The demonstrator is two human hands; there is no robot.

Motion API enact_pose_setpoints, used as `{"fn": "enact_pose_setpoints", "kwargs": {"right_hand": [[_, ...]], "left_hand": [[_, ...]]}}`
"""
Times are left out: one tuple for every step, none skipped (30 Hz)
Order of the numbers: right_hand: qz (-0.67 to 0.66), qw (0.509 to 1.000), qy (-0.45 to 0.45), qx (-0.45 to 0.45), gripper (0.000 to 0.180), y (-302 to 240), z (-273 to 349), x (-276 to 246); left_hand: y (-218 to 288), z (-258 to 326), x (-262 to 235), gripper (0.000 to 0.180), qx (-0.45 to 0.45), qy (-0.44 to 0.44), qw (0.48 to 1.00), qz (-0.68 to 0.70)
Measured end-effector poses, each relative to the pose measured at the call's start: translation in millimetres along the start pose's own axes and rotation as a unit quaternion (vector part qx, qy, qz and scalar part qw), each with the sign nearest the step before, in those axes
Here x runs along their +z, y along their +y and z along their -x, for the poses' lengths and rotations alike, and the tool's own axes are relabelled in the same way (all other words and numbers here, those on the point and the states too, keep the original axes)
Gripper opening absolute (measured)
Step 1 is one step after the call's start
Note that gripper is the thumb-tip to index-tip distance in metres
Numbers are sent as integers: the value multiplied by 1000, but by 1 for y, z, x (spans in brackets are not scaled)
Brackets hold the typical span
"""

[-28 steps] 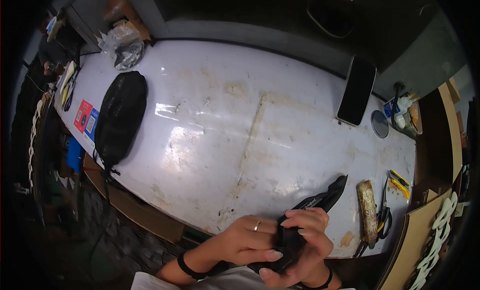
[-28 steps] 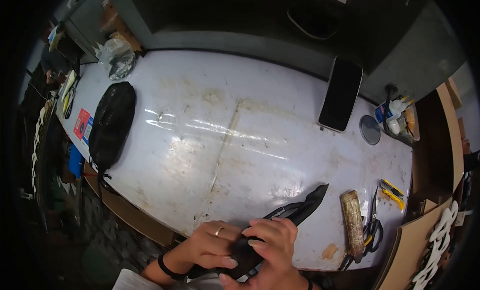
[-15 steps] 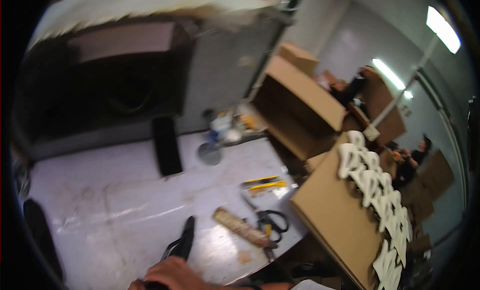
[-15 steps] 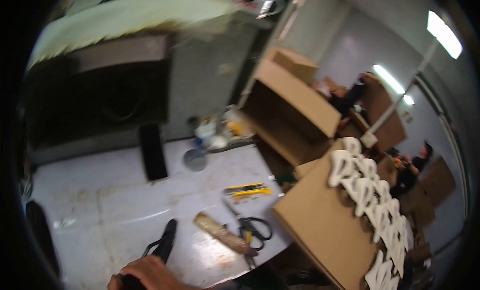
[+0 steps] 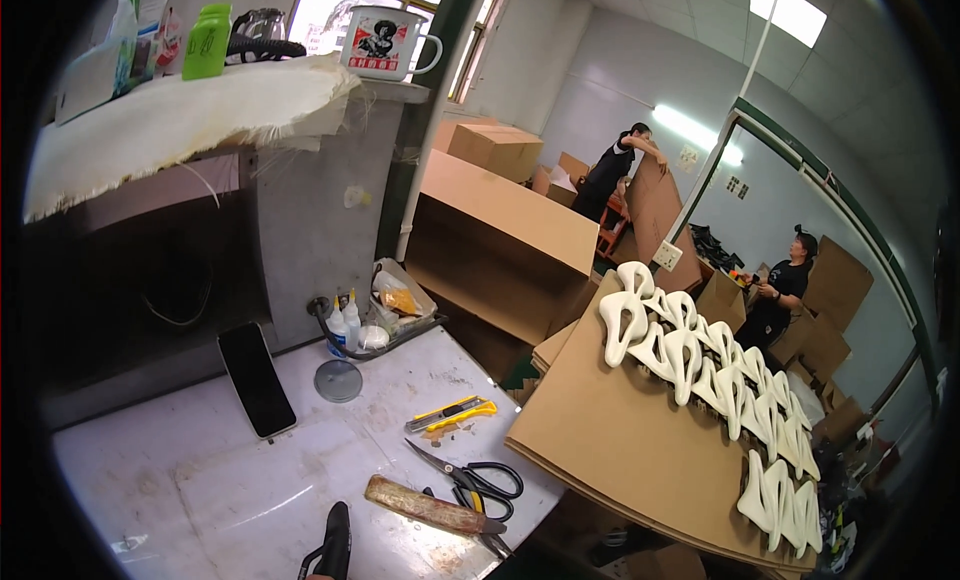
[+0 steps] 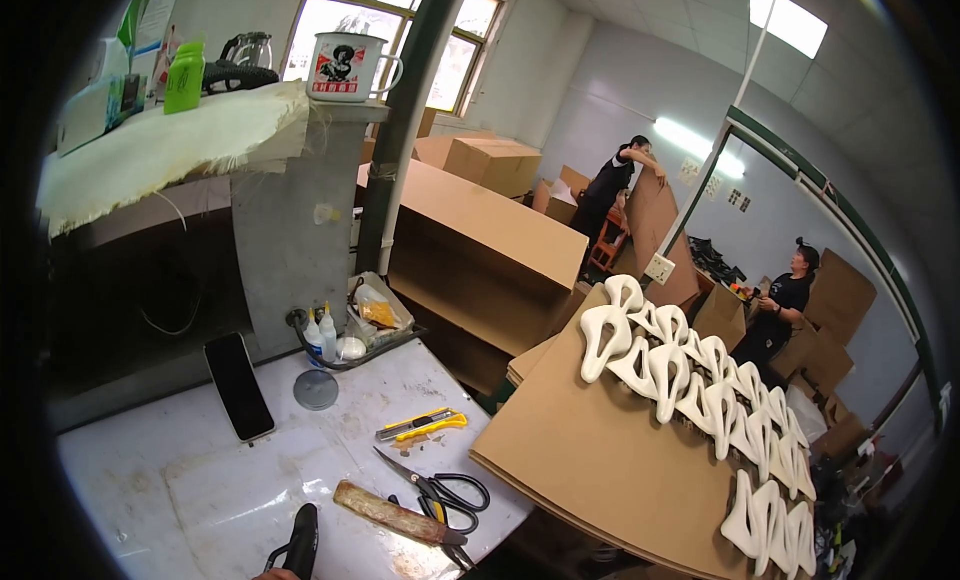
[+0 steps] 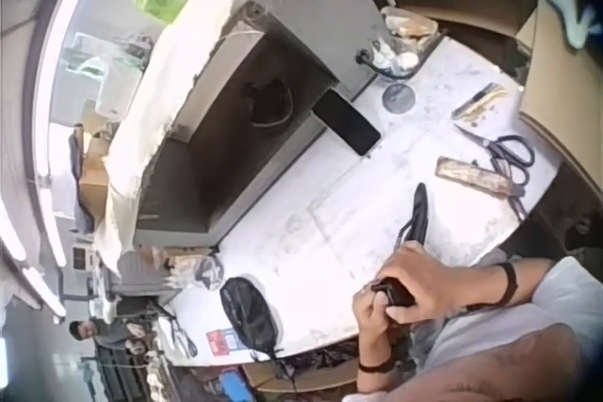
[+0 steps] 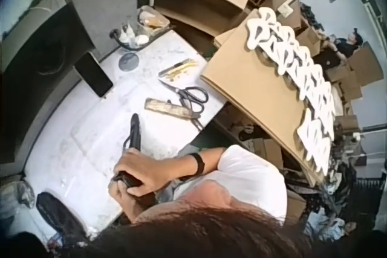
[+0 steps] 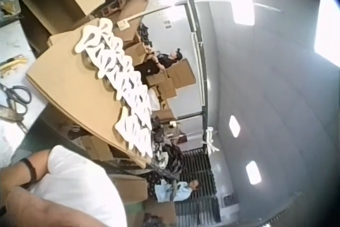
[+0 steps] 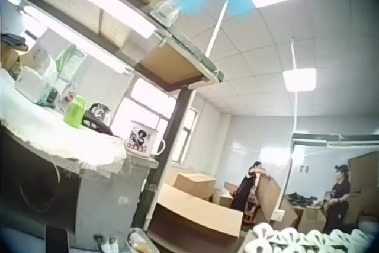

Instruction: The person uses a wooden tool to press the edges of a black cover onto a bicycle saddle, then turns it over to press the top by hand. They use pliers to pull the cover tight and continue using the wooden tool to secure the material around the edges and central opening.

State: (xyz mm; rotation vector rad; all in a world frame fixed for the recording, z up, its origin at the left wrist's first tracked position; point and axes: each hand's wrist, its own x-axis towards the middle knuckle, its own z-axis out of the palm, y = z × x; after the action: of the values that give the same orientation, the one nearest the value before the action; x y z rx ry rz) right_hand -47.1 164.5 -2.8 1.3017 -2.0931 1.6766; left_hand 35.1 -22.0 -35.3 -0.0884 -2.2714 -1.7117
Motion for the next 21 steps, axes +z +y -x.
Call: {"fn": "enact_pose_setpoints", "kwargs": {"right_hand": [[-1, 1000, 3, 5, 59, 1, 2, 1], [0, 1000, 5, 2, 59, 1, 2, 0], [-16, 1000, 7, 21, 59, 1, 3, -1], [-31, 999, 10, 40, 60, 2, 3, -1], [-31, 999, 10, 36, 60, 0, 3, 1], [-31, 999, 12, 36, 60, -2, 2, 4], [-32, 999, 13, 37, 60, -2, 2, 7], [-34, 999, 8, 36, 60, -2, 4, 10], [-16, 999, 10, 28, 61, -2, 4, 13], [2, 1000, 10, 19, 63, -4, 5, 15], [8, 1000, 17, 20, 63, -4, 5, 10], [8, 999, 37, 20, 64, -5, 4, 7], [8, 998, 57, 19, 65, -5, 4, 5], [0, 999, 49, 14, 65, -9, 0, 11], [13, 999, 49, 13, 66, -6, -1, 10], [26, 998, 49, 10, 67, -4, -1, 9], [30, 998, 51, 8, 67, -5, -2, 9], [36, 998, 51, 14, 69, -6, -2, 9], [44, 998, 52, 20, 71, -6, -1, 8], [44, 998, 51, 18, 71, -6, 1, 8], [38, 998, 35, 19, 72, -5, 3, 8]], "left_hand": [[4, 1, 3, 45, -50, -15, 997, 56], [7, 1, 10, 44, -73, 1, 995, 70], [5, 1, 8, 44, -70, 1, 995, 68], [1, 3, 4, 43, -86, -9, 994, 65], [-3, 7, 2, 43, -102, -18, 993, 63], [-3, 9, 4, 41, -102, -4, 993, 58], [1, 11, 10, 41, -99, -2, 993, 58], [23, 10, 25, 42, -137, 90, 976, 143], [37, 9, 32, 45, -170, 175, 943, 225], [28, 17, 24, 50, -165, 156, 926, 300], [32, 11, 14, 50, -163, 147, 928, 302], [40, 7, -2, 49, -177, 40, 956, 229], [46, 2, -8, 47, -185, -67, 968, 153], [53, 6, -3, 42, -151, 4, 985, 84], [59, -2, 1, 42, -149, 1, 985, 85], [68, -13, 5, 40, -141, -12, 988, 62], [73, -19, 7, 38, -131, -25, 990, 38], [71, -22, 7, 38, -126, -28, 991, 39], [67, -26, 7, 39, -80, -24, 996, -20], [63, -27, 7, 41, -37, -14, 996, -80], [61, -25, 9, 41, -35, -14, 996, -79]]}}
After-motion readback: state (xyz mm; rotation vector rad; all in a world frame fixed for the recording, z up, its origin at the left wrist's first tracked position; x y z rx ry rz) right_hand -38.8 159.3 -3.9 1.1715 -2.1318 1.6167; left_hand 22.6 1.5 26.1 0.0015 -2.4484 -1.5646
